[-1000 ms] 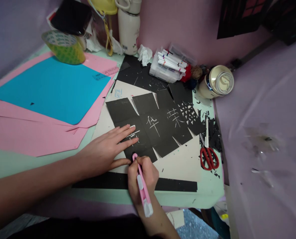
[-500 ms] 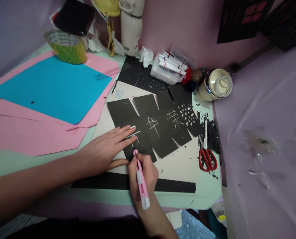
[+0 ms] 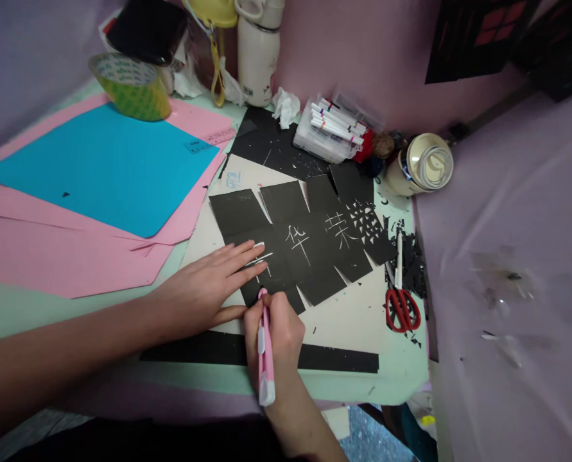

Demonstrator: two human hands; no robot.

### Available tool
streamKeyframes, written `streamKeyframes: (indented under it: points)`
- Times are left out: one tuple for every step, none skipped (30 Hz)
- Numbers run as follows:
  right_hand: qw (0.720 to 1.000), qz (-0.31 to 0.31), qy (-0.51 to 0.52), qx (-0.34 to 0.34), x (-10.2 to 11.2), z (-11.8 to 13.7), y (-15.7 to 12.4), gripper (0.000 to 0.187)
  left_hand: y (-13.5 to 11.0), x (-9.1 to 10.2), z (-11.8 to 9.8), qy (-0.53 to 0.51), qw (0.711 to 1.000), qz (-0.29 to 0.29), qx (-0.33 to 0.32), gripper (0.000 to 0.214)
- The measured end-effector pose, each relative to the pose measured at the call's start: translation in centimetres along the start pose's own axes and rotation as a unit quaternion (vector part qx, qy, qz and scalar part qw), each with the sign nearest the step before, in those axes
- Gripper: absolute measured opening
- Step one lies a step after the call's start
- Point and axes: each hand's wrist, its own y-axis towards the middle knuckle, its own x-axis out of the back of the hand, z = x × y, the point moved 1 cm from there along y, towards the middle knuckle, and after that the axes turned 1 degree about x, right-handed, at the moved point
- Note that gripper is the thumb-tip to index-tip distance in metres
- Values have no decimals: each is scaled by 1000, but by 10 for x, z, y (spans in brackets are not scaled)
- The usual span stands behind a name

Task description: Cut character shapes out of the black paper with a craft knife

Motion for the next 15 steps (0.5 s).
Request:
streamKeyframes:
  points:
    - [1000, -1, 0, -1, 0, 0, 0, 14, 0, 0, 0, 0, 1000, -2, 0, 66]
    - [1000, -2, 2, -2, 0, 0, 0, 15, 0, 0, 0, -1, 1000, -3, 1, 66]
    - [1000, -2, 3, -2, 0, 0, 0, 15, 0, -1, 0, -1, 1000, -3, 0, 66]
    - [1000, -2, 4, -3, 0, 0, 0, 14, 0, -1, 0, -1, 1000, -3, 0, 66]
    - [1000, -1, 5, -4, 0, -1, -1, 14, 0, -2, 1, -1, 1000, -3, -1, 66]
    - [1000, -1, 6, -4, 0, -2, -1, 14, 0, -2, 1, -2, 1000, -4, -2, 66]
    - [1000, -2, 6, -3, 0, -2, -2, 13, 0, -2, 1, -2, 1000, -6, -3, 66]
    - [1000, -3, 5, -2, 0, -3, -2, 13, 0, -2, 1, -2, 1000, -9, -4, 66]
    - [1000, -4, 4, -1, 0, -3, -2, 14, 0, -3, 1, -2, 1000, -11, -5, 66]
    - [1000, -3, 2, 1, 0, -4, -2, 14, 0, -3, 1, -2, 1000, -12, -6, 66]
    - [1000, -2, 2, 2, -1, -4, -2, 14, 0, -3, 1, -2, 1000, -11, -6, 67]
    - [1000, -1, 2, 4, -1, -4, -2, 14, 0, -3, 1, -1, 1000, -10, -5, 67]
    - [1000, 1, 3, 4, -1, -5, -3, 14, 0, -3, 1, 1, 1000, -7, -4, 68]
    - [1000, 3, 4, 3, -1, -5, -3, 14, 0, -3, 1, 3, 1000, -5, -2, 68]
    - [1000, 3, 4, 3, -1, -5, -3, 14, 0, -3, 1, 4, 1000, -3, 0, 68]
